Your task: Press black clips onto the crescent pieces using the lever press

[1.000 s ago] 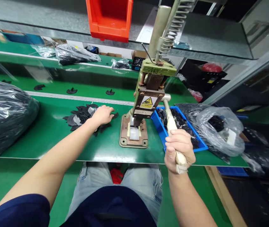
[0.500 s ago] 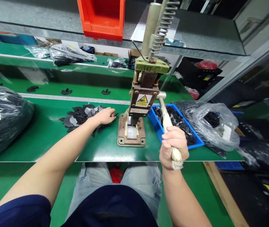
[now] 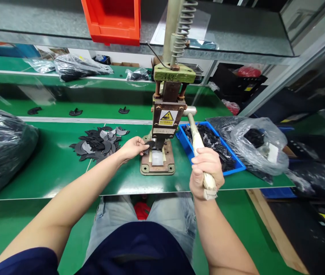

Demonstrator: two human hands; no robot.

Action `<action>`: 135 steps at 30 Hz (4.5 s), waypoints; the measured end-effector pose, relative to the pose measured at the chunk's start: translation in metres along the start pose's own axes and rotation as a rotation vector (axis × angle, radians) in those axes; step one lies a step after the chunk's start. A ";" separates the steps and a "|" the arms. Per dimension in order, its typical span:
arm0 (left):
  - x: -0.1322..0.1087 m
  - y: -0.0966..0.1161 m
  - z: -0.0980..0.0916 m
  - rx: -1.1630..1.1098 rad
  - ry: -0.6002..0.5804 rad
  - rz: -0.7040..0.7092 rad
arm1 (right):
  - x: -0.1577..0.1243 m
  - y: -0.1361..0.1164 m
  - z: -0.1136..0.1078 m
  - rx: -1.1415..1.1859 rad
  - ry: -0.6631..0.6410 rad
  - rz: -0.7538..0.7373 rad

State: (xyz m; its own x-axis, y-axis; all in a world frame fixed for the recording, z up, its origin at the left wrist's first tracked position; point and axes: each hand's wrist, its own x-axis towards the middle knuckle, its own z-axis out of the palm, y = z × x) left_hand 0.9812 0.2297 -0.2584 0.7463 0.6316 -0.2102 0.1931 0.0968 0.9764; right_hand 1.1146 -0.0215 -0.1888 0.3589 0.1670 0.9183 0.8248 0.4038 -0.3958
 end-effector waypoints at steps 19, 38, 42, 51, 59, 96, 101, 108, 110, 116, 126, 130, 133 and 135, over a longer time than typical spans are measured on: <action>0.018 0.024 0.027 0.189 -0.172 -0.306 | -0.001 0.001 0.005 0.004 0.033 -0.001; -0.005 0.037 -0.106 0.870 0.101 0.239 | 0.002 0.008 0.006 0.003 0.050 -0.069; -0.019 0.004 -0.122 1.321 -0.001 0.297 | 0.001 0.009 0.008 0.007 0.080 -0.069; 0.004 -0.003 -0.101 1.451 -0.190 0.194 | 0.002 0.008 0.005 -0.023 0.051 -0.073; 0.006 0.005 -0.092 0.940 -0.212 0.192 | 0.002 0.008 0.008 -0.018 0.076 -0.079; 0.000 -0.002 0.008 0.167 -0.009 0.036 | 0.004 0.010 0.010 -0.020 0.104 -0.095; 0.011 -0.002 0.005 0.217 -0.046 0.025 | 0.002 0.010 0.012 -0.025 0.126 -0.078; 0.015 0.003 0.004 0.236 -0.090 -0.042 | 0.002 0.011 0.015 -0.019 0.165 -0.071; 0.017 0.004 0.005 0.243 -0.105 -0.069 | 0.002 0.010 0.015 -0.023 0.157 -0.056; 0.024 0.007 0.003 0.126 -0.180 -0.240 | 0.005 0.006 0.017 -0.021 0.152 -0.059; 0.005 0.012 0.012 -0.011 -0.141 -0.285 | 0.131 0.005 0.040 0.082 0.018 -0.092; -0.011 0.013 0.002 -0.049 -0.126 -0.163 | 0.098 0.026 0.031 0.014 0.157 -0.033; -0.029 0.013 -0.013 -0.033 -0.147 -0.079 | 0.039 0.040 0.014 -0.103 0.141 0.154; -0.044 0.015 -0.019 -0.025 -0.166 -0.045 | 0.002 0.042 0.006 -0.136 -0.029 0.267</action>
State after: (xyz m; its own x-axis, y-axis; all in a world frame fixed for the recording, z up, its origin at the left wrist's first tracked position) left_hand 0.9394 0.2183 -0.2335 0.8325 0.4907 -0.2574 0.2146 0.1429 0.9662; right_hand 1.1470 0.0016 -0.2032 0.5601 0.2774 0.7806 0.7545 0.2183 -0.6189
